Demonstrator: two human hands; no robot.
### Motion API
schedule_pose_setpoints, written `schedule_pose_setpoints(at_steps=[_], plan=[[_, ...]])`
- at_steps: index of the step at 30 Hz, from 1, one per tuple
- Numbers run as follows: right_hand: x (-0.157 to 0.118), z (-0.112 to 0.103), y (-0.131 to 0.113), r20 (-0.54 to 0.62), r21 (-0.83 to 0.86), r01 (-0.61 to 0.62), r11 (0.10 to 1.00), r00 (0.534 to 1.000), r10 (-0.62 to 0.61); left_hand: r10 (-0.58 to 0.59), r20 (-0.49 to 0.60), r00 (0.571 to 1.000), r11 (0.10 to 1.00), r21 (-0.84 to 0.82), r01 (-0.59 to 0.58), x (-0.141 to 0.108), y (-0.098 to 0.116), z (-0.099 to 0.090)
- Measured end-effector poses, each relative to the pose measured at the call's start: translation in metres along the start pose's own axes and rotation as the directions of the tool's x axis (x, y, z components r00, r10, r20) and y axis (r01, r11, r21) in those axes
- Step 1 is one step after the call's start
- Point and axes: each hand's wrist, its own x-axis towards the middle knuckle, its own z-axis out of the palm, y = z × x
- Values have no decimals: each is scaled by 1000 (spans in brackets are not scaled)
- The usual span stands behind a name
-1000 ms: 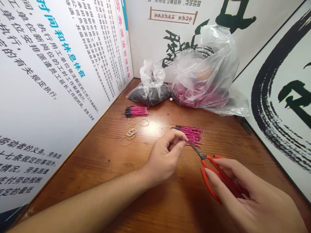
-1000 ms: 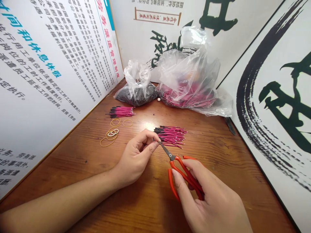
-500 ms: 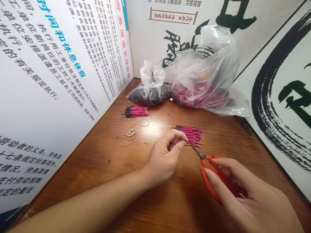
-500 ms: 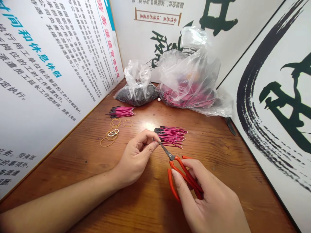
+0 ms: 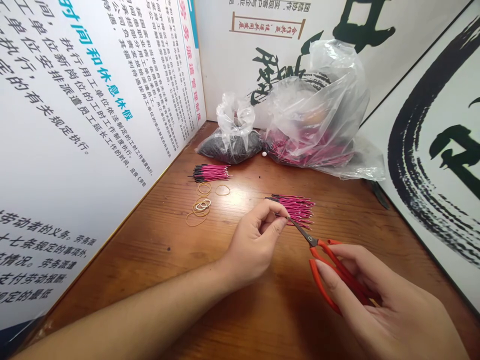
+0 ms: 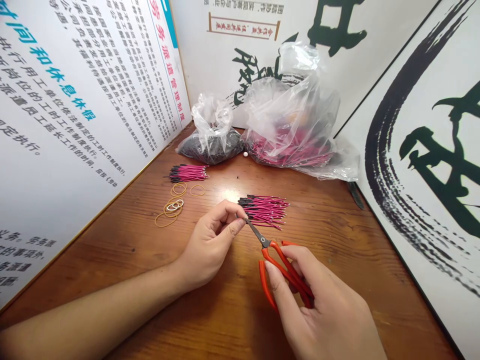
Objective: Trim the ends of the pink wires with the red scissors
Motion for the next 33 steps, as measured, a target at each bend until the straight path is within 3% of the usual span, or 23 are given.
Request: schedule_pose_setpoints(at_steps=[4,9,18,25,28,33], plan=[[-1,0,-2,-10,-12,-28,1000,1000,28,6,5,1000,1000,-4,-6,0,-1,0],[2,0,1,-2,-6,47,999,999,-47,8,4,1000,1000,0,-8,0,-1,0],[-1,-1,-1,-14,-40,-11,999,1000,10,5,6,1000,1000,-9,-5,-1,-2,0],[-2,-2,9,-108,-164,137,977,982,-156,11,19,1000,997,-72,-10,1,-2,1],[-4,-2,14,-85,-198,185,963,975,-205,2,27,1000,996,-89,0,1,-1,1],[-4,0,13,-95,-199,84,976,990,-105,-34,21,999,997,-65,35,2,0,0]])
